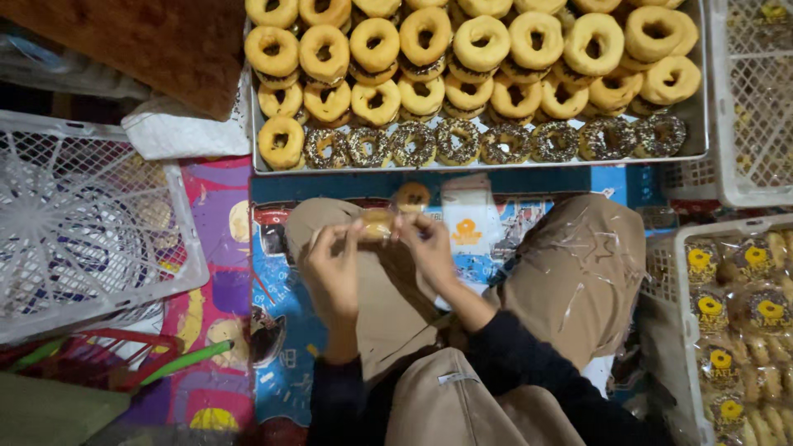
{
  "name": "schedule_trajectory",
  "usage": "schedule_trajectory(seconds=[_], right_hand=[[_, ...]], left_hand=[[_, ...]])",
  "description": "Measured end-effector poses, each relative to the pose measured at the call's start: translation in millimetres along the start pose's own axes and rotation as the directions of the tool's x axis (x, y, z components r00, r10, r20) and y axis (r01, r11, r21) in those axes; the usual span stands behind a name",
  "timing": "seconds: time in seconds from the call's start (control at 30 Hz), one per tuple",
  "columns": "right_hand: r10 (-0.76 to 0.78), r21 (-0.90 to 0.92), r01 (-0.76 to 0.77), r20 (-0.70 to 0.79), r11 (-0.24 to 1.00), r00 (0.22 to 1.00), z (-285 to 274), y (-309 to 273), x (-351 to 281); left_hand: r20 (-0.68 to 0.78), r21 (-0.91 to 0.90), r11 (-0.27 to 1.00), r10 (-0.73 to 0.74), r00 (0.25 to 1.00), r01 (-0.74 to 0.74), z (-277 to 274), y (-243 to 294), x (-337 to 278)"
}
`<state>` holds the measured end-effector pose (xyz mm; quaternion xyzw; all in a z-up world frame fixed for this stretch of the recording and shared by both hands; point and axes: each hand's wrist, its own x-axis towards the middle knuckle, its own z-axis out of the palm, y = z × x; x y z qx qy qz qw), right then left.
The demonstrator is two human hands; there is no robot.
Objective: The person sits on the floor and individually places donuts into clear plastic bags. They then place the packaged donuts into a white plastic crate.
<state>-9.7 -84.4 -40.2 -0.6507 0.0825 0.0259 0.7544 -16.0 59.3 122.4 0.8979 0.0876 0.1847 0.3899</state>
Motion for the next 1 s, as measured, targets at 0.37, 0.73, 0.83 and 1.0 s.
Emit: schedule_trajectory(seconds=[0.37,0.73,0.83,1.0], right_hand=[[-0.011,-0.828,0.274,0.308,0.49,0.951,-121,58,69],[0.11,-0.86,0.499,0.489,-0.104,0.865,-136,46,86],[-0.036,-0.864,0.495,0.499,-0.089,0.866,-134,-8,33],[-0.27,-0.898,0.403,0.438,-0.176,0.857,-123,-101,-13]], left_hand=[[0.158,-0.15,0.971,-0.164,0.974,0.188,102,-102,-11],[0.446,-0.046,0.994,-0.066,0.893,0.096,217,-116,-29],[0.616,-0.439,0.84,0.023,0.788,0.319,230,-71,-56],[0.372,-0.324,0.869,0.48,0.795,-0.374,184,4,-101]])
